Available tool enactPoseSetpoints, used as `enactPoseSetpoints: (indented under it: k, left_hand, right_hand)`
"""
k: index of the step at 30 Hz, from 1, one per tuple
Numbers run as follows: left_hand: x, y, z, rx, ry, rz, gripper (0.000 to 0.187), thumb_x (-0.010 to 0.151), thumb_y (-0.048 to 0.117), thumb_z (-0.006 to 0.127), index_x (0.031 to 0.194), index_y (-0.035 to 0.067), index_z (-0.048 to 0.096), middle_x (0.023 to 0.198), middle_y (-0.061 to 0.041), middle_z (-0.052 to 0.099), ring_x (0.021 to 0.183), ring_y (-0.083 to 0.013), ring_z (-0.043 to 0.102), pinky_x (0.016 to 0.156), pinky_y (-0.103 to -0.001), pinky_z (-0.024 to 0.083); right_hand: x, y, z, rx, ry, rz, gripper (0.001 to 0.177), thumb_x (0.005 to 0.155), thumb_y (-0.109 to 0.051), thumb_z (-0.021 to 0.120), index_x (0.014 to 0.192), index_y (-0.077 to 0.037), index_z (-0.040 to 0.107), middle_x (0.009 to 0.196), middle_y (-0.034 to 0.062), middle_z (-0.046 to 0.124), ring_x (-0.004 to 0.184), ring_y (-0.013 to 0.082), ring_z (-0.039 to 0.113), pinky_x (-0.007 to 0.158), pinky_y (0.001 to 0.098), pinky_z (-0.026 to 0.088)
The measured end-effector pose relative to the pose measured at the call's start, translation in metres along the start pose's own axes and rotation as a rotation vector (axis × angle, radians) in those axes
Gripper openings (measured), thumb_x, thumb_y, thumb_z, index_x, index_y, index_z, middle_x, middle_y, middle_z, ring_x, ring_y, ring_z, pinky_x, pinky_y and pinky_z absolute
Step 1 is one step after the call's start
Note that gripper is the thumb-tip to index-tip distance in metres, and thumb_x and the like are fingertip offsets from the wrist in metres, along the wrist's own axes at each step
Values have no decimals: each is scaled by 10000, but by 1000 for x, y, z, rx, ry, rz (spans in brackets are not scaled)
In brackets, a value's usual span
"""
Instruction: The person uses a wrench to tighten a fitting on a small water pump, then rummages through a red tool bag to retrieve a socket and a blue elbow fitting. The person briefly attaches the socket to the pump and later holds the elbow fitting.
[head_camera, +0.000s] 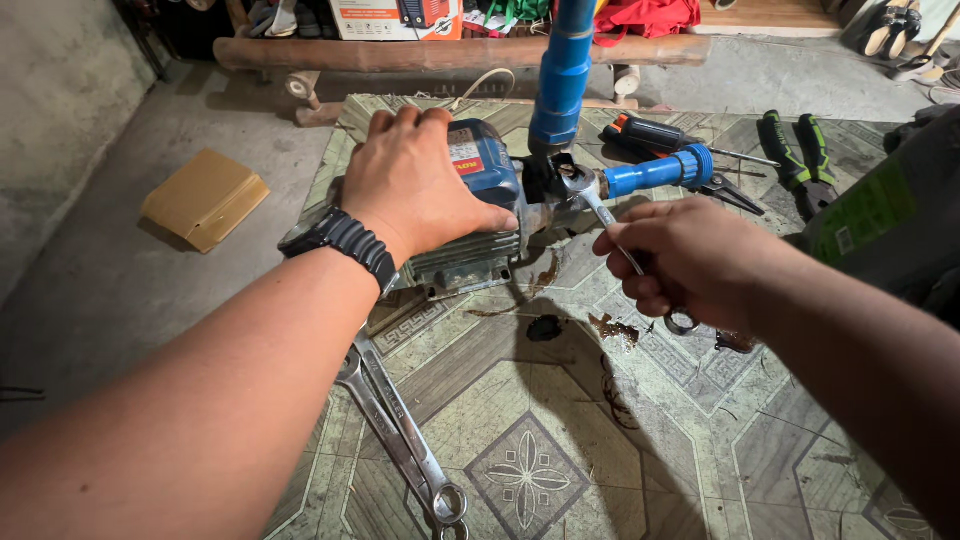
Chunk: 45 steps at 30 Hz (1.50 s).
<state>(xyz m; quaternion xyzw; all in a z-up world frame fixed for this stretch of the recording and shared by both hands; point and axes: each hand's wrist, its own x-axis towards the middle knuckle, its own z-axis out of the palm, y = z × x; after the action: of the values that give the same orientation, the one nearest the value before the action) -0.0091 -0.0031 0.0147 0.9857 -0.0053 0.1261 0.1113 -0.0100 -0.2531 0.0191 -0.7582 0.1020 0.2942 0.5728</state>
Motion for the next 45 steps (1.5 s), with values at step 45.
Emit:
enactPoseSetpoints:
  k: [45]
  left_hand:
    - [5, 11, -5, 35, -40, 16, 1041, 480, 641, 932, 1236, 7, 599, 1284, -168, 608, 1224, -370, 553, 996, -462, 488]
  right_hand:
    - [9, -18, -3, -75, -54, 123, 326, 1056, -327, 470, 986, -23, 563, 637, 7, 381, 475, 97, 258, 405, 277, 226]
